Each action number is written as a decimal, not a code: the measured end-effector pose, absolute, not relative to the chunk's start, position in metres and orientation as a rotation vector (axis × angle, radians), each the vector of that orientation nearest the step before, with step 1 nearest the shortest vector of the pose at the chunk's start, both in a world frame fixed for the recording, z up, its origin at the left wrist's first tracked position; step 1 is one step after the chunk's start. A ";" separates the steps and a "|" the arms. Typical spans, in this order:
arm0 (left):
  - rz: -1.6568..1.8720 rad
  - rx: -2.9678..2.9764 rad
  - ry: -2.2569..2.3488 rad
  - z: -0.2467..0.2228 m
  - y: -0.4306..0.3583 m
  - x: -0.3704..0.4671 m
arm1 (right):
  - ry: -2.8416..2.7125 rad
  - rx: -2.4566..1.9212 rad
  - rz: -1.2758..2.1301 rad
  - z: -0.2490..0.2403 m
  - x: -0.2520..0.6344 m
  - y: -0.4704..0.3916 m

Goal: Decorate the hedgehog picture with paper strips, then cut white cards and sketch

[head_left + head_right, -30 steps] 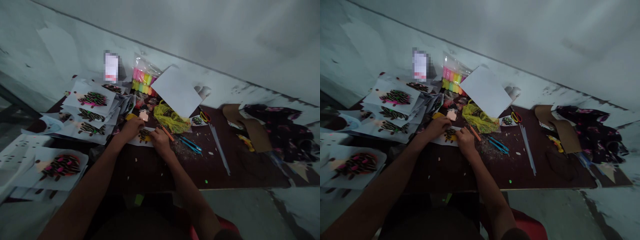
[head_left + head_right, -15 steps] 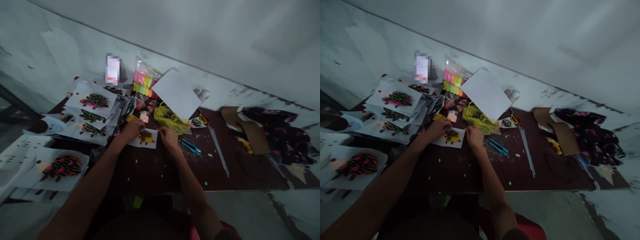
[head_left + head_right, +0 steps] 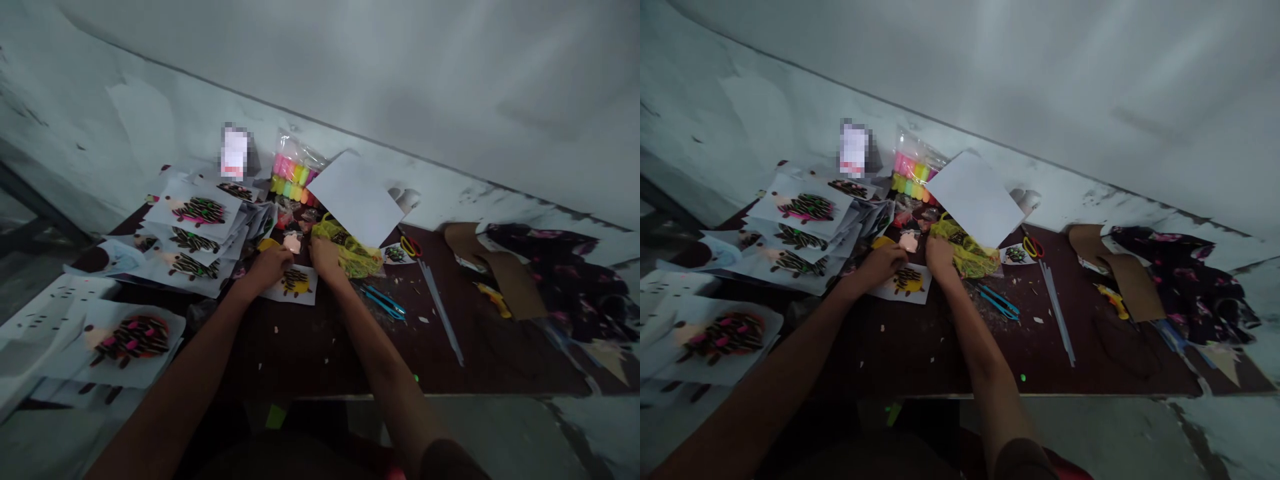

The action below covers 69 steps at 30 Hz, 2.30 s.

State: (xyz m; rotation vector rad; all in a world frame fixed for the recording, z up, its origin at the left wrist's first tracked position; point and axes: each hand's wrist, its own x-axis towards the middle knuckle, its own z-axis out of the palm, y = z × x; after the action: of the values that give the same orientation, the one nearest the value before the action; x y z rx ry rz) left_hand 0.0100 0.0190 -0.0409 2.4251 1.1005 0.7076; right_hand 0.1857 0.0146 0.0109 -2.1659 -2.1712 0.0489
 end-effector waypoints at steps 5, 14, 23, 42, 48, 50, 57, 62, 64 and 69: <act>0.715 2.426 1.125 -0.045 0.020 0.011 | -2.184 -2.101 0.036 0.004 0.186 0.019; 0.702 2.425 1.097 -0.045 0.022 0.010 | -2.002 -1.892 0.205 0.015 0.219 -0.020; 0.758 2.416 1.085 -0.049 0.024 0.011 | -1.627 -1.501 0.734 -0.009 0.235 -0.066; 0.727 2.414 1.101 -0.045 0.023 0.010 | -2.012 -1.515 0.333 -0.017 0.208 -0.093; 0.720 2.414 1.096 -0.047 0.024 0.010 | -2.103 -1.558 0.219 -0.019 0.200 -0.091; 0.716 2.420 1.101 -0.047 0.024 0.010 | -2.125 -1.567 0.169 -0.020 0.199 -0.089; 0.734 2.422 1.110 -0.050 0.024 0.010 | -2.218 -1.596 0.067 -0.019 0.194 -0.087; 0.699 2.423 1.120 -0.049 0.024 0.010 | -2.276 -1.646 0.012 -0.019 0.189 -0.086; 0.697 2.428 1.126 -0.049 0.024 0.010 | -2.295 -1.666 -0.011 -0.019 0.189 -0.085; 0.696 2.426 1.126 -0.049 0.024 0.010 | -2.354 -1.730 -0.067 -0.019 0.186 -0.084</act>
State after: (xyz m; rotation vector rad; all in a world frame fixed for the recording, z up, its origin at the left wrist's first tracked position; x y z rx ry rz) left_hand 0.0102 0.0240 -0.0491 2.4260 1.1259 0.6964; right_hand 0.1859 -0.0837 -0.0185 -1.7300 -2.3539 -0.0665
